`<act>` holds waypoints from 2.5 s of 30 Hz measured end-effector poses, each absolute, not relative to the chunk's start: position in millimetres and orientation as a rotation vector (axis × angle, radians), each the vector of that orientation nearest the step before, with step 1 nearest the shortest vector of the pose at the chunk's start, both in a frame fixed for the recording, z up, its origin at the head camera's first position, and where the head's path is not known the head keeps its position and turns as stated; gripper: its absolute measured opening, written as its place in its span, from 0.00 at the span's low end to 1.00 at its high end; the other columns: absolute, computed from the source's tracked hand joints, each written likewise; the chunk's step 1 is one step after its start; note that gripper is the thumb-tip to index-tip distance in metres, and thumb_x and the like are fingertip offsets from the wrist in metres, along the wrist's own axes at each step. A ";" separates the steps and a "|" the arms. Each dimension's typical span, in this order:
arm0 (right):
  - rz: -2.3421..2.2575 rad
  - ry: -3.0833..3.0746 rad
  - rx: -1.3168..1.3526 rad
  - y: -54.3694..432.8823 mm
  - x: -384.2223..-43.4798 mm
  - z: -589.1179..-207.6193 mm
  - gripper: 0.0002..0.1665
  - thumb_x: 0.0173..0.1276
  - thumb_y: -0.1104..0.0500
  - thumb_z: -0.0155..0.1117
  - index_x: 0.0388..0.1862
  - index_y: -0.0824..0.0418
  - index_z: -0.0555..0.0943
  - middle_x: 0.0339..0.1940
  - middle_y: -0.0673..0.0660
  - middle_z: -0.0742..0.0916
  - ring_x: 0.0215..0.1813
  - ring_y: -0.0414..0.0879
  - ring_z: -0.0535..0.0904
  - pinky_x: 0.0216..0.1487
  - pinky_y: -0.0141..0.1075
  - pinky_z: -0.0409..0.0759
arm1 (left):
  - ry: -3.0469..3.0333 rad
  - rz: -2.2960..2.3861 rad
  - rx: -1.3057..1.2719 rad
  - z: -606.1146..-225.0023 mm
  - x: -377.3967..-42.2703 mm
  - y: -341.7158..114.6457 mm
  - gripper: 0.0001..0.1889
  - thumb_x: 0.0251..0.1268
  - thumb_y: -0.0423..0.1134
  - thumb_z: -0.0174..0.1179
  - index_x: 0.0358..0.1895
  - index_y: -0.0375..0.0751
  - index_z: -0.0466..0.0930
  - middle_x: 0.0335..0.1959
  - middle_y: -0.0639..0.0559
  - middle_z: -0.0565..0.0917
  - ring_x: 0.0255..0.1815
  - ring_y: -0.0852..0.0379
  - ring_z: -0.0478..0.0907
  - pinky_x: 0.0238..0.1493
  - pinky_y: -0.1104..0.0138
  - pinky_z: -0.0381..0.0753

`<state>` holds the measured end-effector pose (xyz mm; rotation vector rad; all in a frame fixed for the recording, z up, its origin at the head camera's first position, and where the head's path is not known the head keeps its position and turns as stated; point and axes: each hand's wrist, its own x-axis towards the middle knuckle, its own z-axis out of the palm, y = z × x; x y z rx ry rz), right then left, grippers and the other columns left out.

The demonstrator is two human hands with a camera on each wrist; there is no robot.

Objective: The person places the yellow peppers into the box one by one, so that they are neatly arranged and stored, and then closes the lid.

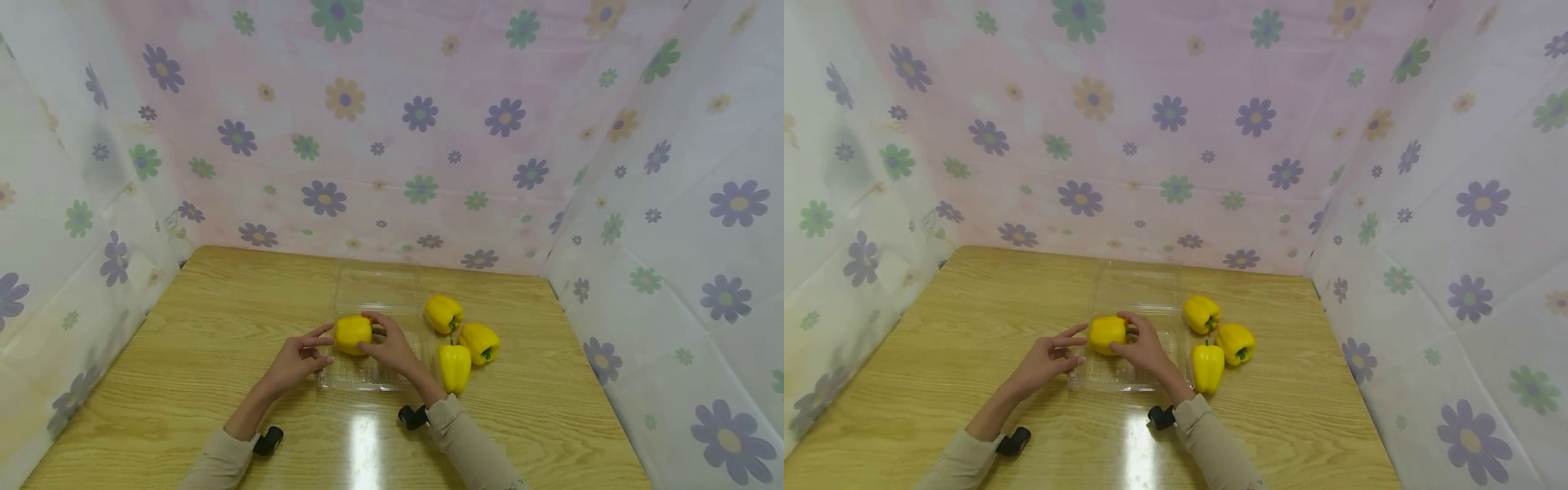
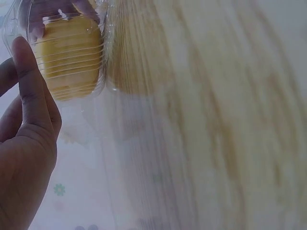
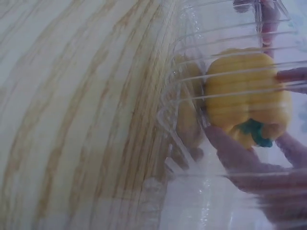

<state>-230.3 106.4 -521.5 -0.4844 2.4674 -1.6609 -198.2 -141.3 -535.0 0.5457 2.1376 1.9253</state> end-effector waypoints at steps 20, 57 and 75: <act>-1.518 2.543 -0.444 125.0 -214.8 -507.1 0.40 0.68 0.58 0.71 0.76 0.60 0.68 0.75 0.68 0.69 0.71 0.69 0.70 0.63 0.58 0.79 | 2.132 1.939 0.519 -535.6 -198.6 -139.9 0.22 0.67 0.29 0.66 0.62 0.25 0.78 0.79 0.39 0.63 0.28 0.59 0.77 0.31 0.64 0.87; -1.454 2.867 -0.722 243.3 -191.9 -505.4 0.18 0.72 0.67 0.65 0.60 0.69 0.80 0.58 0.65 0.85 0.62 0.60 0.79 0.64 0.60 0.76 | 2.127 1.937 0.467 -533.6 -195.4 -138.9 0.23 0.67 0.29 0.66 0.64 0.26 0.77 0.79 0.41 0.63 0.28 0.59 0.78 0.30 0.65 0.86; -1.132 2.696 -0.590 280.9 -165.7 -502.3 0.26 0.75 0.55 0.62 0.67 0.65 0.77 0.65 0.61 0.82 0.68 0.62 0.74 0.66 0.61 0.73 | 2.133 1.950 0.497 -533.8 -196.4 -138.0 0.22 0.67 0.29 0.66 0.63 0.24 0.78 0.79 0.38 0.63 0.27 0.59 0.77 0.30 0.65 0.86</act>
